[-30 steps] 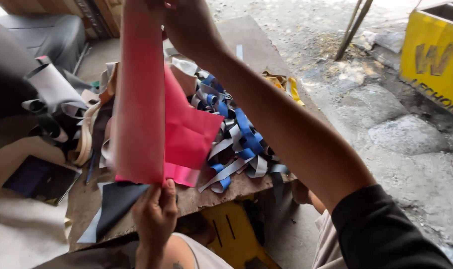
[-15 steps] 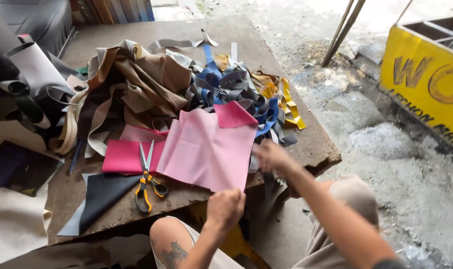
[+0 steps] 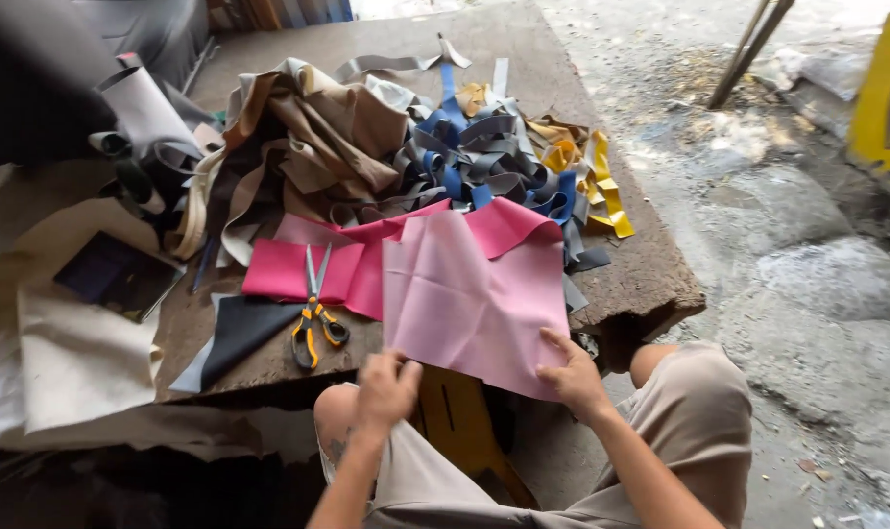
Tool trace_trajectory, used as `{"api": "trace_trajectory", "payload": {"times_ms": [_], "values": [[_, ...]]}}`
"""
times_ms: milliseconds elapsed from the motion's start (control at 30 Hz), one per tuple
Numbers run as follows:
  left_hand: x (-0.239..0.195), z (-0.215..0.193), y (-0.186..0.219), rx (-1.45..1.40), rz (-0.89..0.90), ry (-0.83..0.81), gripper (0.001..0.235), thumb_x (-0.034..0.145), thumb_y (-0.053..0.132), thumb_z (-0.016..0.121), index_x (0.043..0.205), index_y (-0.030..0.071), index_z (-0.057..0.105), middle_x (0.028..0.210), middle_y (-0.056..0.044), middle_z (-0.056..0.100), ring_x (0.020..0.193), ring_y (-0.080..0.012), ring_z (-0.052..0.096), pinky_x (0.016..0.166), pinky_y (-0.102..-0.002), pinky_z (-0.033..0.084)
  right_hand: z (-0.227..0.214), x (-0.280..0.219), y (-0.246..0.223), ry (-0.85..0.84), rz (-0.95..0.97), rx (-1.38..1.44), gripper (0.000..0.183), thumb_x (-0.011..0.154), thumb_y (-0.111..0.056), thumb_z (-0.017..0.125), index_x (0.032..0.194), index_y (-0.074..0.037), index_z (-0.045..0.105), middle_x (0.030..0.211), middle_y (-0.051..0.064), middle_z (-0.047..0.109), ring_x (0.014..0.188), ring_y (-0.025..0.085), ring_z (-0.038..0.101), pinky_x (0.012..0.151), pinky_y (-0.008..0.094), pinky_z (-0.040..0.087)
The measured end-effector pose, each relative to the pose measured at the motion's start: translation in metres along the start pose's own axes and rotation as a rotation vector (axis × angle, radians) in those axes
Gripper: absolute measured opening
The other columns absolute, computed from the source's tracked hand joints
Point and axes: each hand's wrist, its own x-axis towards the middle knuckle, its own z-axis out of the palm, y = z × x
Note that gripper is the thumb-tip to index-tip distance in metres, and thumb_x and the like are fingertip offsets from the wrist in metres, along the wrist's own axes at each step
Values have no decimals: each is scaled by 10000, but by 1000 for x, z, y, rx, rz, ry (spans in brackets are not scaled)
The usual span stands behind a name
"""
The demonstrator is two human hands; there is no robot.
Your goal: Cutting a piece of pink fabric into specific shapes using scissors on a workbench.
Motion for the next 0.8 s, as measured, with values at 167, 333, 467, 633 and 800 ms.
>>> {"api": "trace_trajectory", "payload": {"times_ms": [167,333,467,633,800], "values": [[56,-38,-122,292,-240,343,422,879,412,743,1203,152,666,1102,-184,669,1051,-467,678,918,-566,556,-2,-5,-30,-32,54,-181,692,717,-232,859,1358,-460,731,1302,50,761,1256,298,685,996,439,540],[71,-40,-132,435,-437,371,515,940,472,690,1275,90,602,1234,-162,543,1219,-437,531,944,-595,505,-17,45,-38,-182,-2,-418,583,685,-279,833,1253,-410,795,1293,-28,755,1261,255,679,1062,441,529],[78,-40,-114,482,-514,343,524,934,550,660,1160,81,604,1240,-129,529,1218,-408,504,967,-560,471,-35,70,-79,-300,-15,-740,459,735,-459,822,1174,-324,847,1228,15,813,1244,291,707,1039,433,570],[79,-28,-107,712,-269,399,513,910,504,680,1086,30,594,1080,-155,546,1056,-432,596,851,-583,487,-14,149,-111,-316,-275,-1042,373,887,-481,675,1198,-302,778,1230,98,705,1198,387,708,1042,474,564],[77,-31,-109,734,-209,466,527,869,522,724,1038,40,594,1015,-148,566,961,-429,643,789,-563,514,1,213,-124,-297,-218,-1042,655,890,-408,755,1493,-288,531,1419,194,569,1272,439,657,1079,534,541]]}}
